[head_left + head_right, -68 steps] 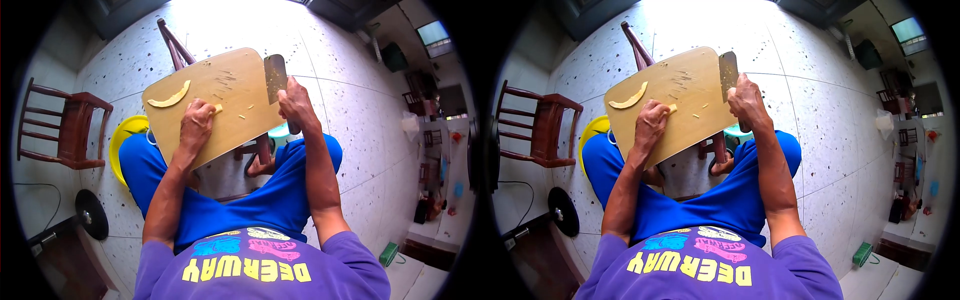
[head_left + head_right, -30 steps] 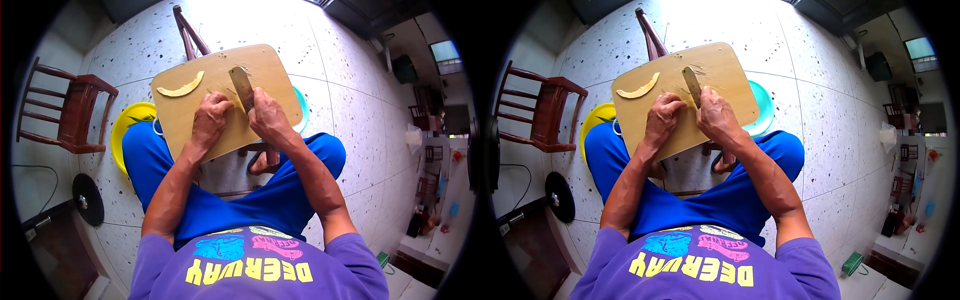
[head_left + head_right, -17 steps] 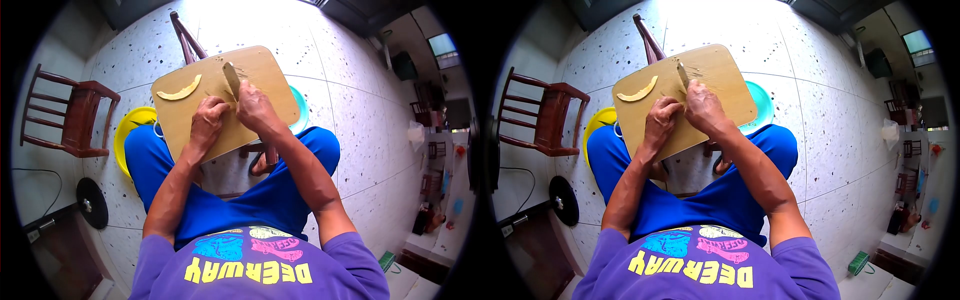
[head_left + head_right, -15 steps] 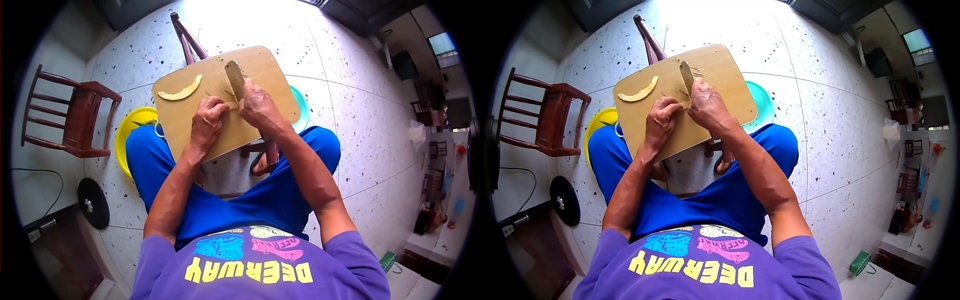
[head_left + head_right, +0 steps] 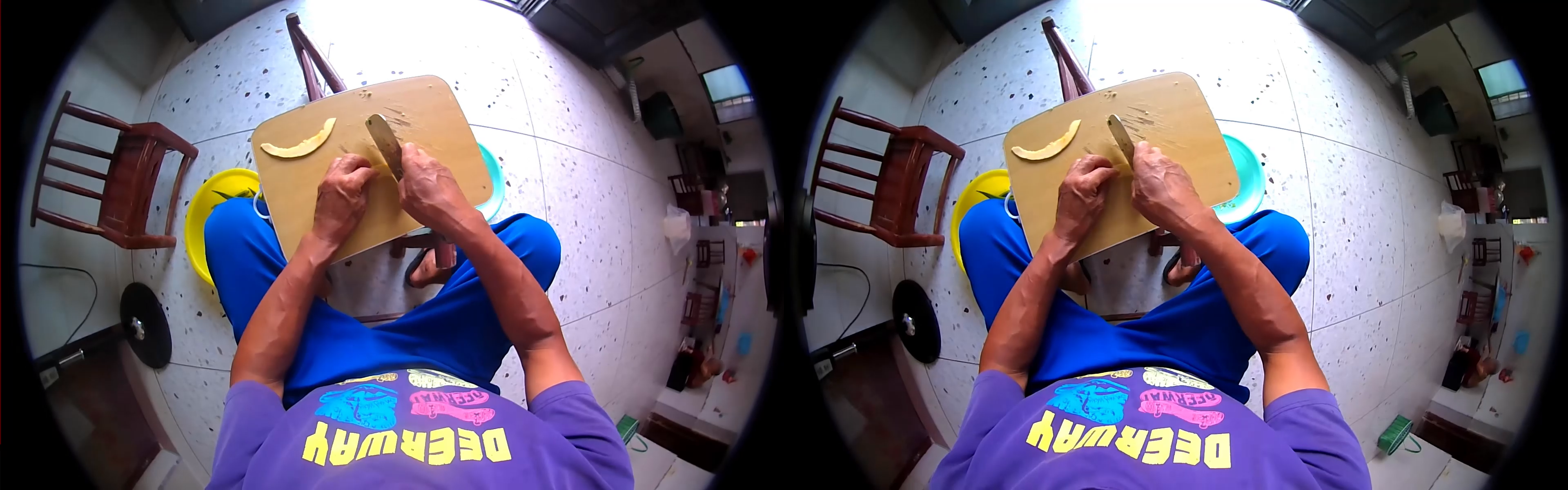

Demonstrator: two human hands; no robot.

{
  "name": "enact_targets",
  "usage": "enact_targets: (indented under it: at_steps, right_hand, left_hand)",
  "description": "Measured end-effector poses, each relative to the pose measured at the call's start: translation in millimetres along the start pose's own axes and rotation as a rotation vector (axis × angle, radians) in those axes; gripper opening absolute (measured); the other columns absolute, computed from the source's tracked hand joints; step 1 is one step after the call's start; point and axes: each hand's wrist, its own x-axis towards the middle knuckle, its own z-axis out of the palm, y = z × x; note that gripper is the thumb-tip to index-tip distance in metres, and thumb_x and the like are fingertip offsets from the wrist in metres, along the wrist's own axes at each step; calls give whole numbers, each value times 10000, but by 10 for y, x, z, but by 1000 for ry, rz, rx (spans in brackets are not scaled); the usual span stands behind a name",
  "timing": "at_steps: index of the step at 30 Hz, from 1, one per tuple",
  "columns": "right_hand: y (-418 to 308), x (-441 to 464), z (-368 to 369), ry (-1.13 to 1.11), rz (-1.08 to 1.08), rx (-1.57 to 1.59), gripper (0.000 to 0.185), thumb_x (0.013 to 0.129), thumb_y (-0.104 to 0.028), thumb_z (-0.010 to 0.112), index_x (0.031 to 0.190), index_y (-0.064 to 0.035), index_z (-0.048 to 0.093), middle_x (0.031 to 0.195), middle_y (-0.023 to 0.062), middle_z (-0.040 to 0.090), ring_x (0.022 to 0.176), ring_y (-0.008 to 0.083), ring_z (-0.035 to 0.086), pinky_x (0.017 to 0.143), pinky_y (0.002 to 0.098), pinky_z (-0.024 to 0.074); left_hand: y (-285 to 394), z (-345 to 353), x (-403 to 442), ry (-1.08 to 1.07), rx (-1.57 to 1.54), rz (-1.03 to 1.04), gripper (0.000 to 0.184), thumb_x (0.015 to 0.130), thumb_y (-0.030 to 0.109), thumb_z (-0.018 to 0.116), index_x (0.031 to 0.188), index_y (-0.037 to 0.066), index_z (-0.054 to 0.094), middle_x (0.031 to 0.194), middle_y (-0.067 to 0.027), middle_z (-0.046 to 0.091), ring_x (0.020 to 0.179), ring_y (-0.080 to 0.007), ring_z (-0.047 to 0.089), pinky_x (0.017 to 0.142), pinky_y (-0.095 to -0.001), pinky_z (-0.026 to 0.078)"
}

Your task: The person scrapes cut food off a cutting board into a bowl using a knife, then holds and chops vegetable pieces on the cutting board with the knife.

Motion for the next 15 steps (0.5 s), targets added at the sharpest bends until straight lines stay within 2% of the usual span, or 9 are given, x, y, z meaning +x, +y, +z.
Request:
enact_targets:
  at_steps: [4, 7, 11, 15]
  right_hand:
    - [-17, 132, 116, 85, 50, 8, 213, 940, -30, 520, 1128, 69, 513, 988, 372, 639, 998, 543, 650, 897, 605, 511]
    - [50, 215, 51, 51, 117, 43, 204, 947, -42, 518, 1107, 83, 507, 969, 392, 653, 991, 551, 658, 893, 615, 511]
    - [83, 40, -10, 93, 74, 137, 176, 947, -33, 520, 1084, 76, 499, 934, 392, 643, 967, 576, 640, 859, 625, 499]
    - [114, -115, 33, 71, -26, 87, 197, 932, -22, 553, 1092, 79, 497, 984, 362, 648, 958, 550, 661, 841, 607, 532]
  left_hand:
    - [0, -7, 17, -26, -11, -2, 180, 846, -61, 712, 984, 26, 788, 1047, -117, 741, 1003, -330, 706, 901, -408, 578]
    - [6, -20, 9, -33, -12, -9, 177, 845, -58, 715, 981, 29, 788, 1040, -114, 738, 1003, -326, 705, 900, -406, 578]
    - [-10, -1, 6, -21, -16, -11, 172, 846, -58, 715, 976, 29, 788, 1047, -114, 737, 1011, -323, 706, 895, -400, 581]
    - [14, -22, 5, -40, -30, -43, 176, 848, -61, 716, 983, 25, 789, 1060, -119, 737, 1016, -324, 710, 894, -399, 585]
